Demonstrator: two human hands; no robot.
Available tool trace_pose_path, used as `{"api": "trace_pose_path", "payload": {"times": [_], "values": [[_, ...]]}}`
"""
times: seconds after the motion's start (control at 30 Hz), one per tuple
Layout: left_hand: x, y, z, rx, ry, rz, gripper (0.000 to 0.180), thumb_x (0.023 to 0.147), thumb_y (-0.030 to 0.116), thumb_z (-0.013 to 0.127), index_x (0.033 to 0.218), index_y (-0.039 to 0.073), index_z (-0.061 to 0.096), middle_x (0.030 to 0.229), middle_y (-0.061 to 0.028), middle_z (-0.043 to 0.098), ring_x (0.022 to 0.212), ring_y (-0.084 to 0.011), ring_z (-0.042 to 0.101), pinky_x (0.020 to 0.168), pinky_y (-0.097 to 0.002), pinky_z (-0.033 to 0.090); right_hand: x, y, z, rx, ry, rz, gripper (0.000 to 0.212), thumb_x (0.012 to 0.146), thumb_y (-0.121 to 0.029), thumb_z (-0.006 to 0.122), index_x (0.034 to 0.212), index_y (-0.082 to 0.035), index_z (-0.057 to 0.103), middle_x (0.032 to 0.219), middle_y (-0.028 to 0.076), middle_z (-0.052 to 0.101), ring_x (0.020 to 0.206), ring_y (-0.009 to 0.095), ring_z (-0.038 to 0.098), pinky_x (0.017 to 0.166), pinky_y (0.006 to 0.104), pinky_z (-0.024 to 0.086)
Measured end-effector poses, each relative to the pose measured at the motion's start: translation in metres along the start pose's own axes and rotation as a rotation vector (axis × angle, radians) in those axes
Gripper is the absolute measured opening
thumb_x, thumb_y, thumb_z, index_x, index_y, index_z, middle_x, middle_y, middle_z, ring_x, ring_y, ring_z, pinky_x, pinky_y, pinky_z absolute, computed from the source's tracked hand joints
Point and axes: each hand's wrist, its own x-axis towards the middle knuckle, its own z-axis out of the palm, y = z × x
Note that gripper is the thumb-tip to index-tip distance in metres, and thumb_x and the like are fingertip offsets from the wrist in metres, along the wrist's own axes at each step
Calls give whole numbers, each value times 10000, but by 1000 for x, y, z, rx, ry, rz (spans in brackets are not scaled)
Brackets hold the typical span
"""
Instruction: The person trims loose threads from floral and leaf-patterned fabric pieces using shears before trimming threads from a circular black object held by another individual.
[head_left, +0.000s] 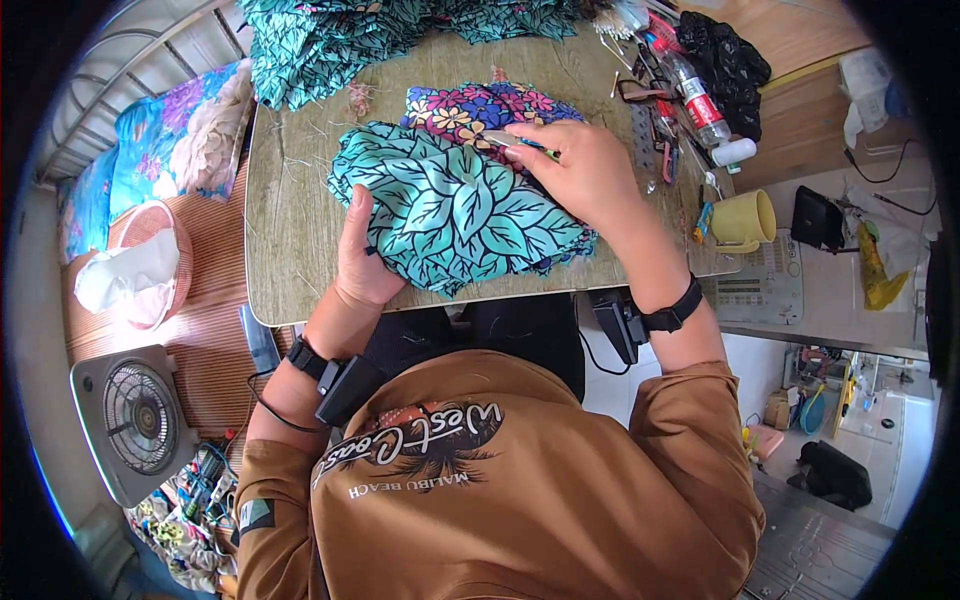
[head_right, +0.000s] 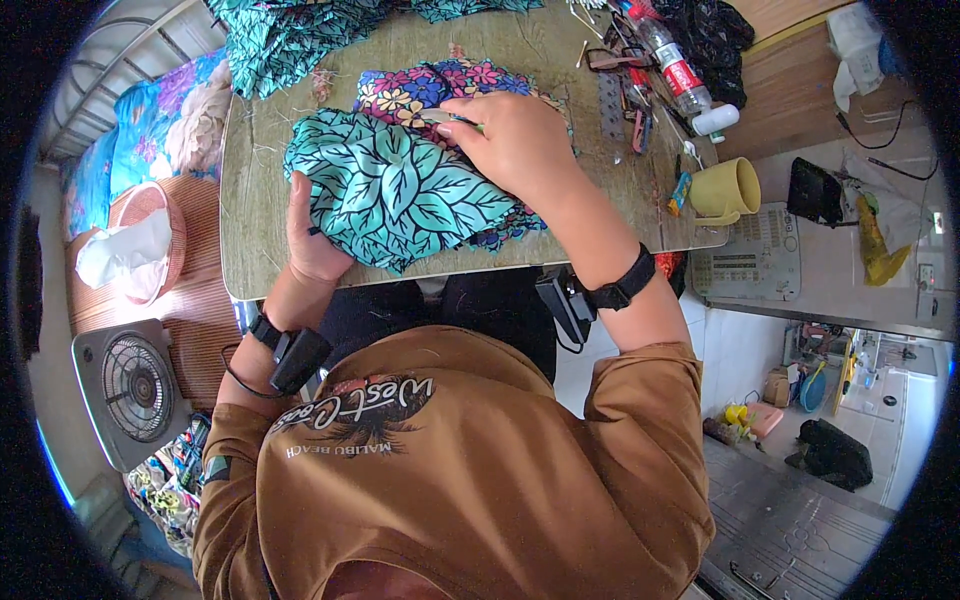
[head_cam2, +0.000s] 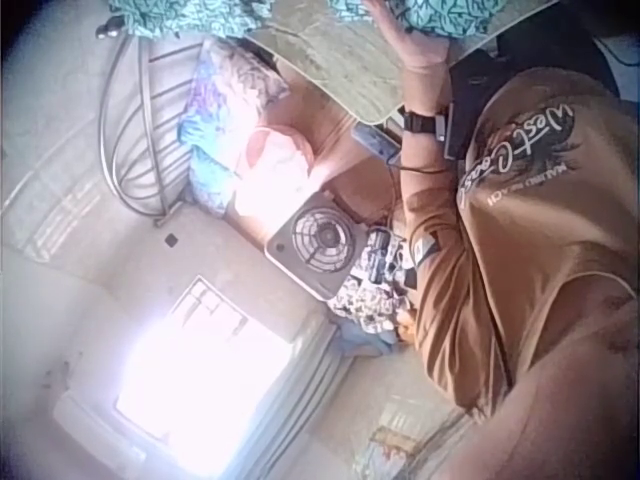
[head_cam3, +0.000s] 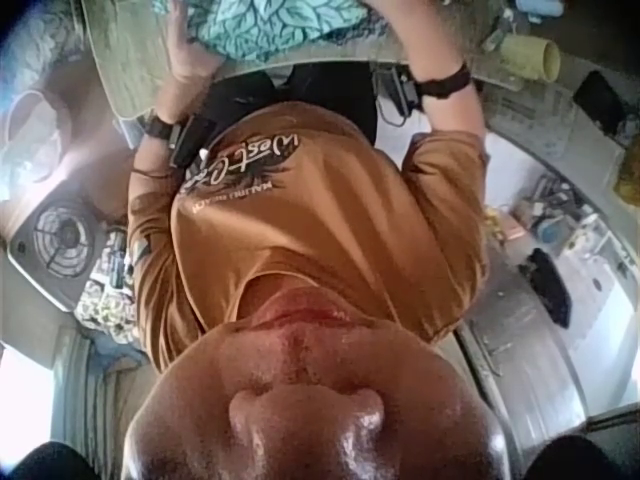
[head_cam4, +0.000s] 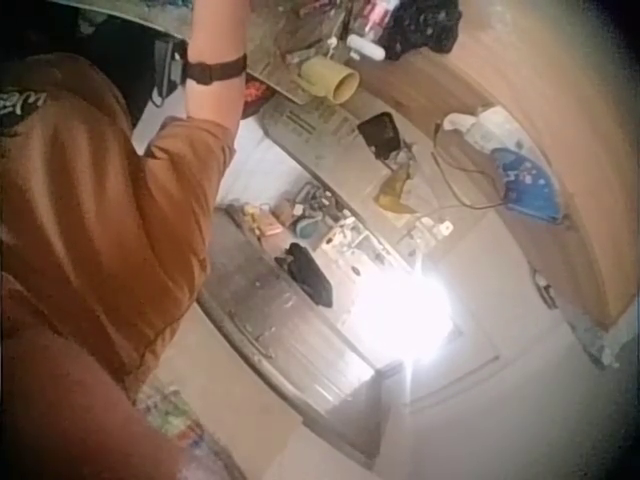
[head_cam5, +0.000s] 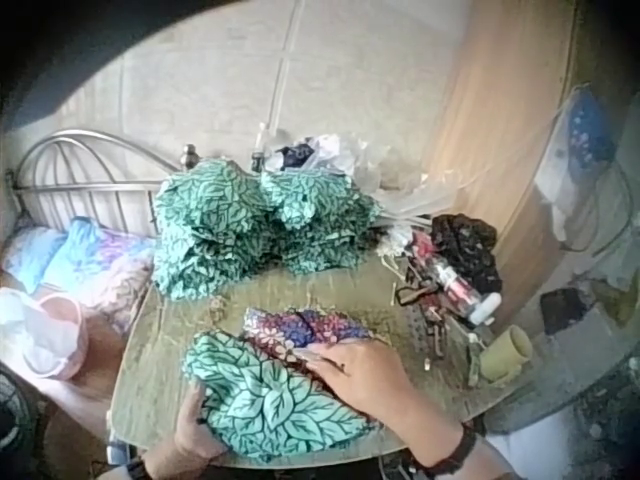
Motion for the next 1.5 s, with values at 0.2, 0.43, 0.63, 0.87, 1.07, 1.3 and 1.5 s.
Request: {"api": "trace_pose_path", "payload": {"times": [0.2,0.43,0.63,0.87,1.07,1.3,1.5], "values": [[0,1,0,9,8,-10,654,869,513,437,1339,78,309,1313,-130,423,1188,-310,438,1004,-468,339,-1,4,-1,134,44,60,261,791,-266,653,1000,-112,666,869,138,654,718,227,624,630,297,475],[-1,-1,-4,-10,-15,-9,651,869,508,445,1337,76,313,1312,-122,425,1185,-307,441,1000,-464,345,1,0,-3,114,-72,105,278,793,-257,660,1017,-94,657,906,122,664,755,197,634,649,273,477],[0,-3,-15,-19,28,-20,649,871,502,444,1332,63,317,1309,-123,427,1186,-301,440,1004,-458,340,8,50,-6,57,157,269,345,771,-314,681,1016,-73,652,889,70,675,759,157,627,691,271,472],[-1,-3,-17,-14,43,-40,640,875,494,441,1330,61,320,1306,-126,430,1185,-300,442,1004,-454,339,9,67,-8,40,47,366,374,753,-342,684,977,-45,646,845,85,665,750,164,618,702,292,459],[-1,-3,-16,-19,47,-42,633,876,490,441,1326,60,326,1304,-128,432,1182,-298,444,1001,-454,342,13,57,-8,31,66,385,330,772,-326,658,908,-26,638,782,110,643,717,183,607,680,300,451],[-1,-2,-15,-32,53,-60,633,874,487,450,1325,59,328,1303,-129,433,1178,-298,449,998,-453,347,17,82,-9,-9,29,439,311,779,-316,649,926,-42,644,795,106,649,721,191,614,679,297,454],[-1,-1,-13,-39,28,-67,640,872,487,456,1330,61,321,1303,-130,433,1179,-297,449,1000,-453,346,19,88,-1,21,133,374,362,762,-387,628,966,-90,653,789,140,650,771,306,625,698,379,479]]}}
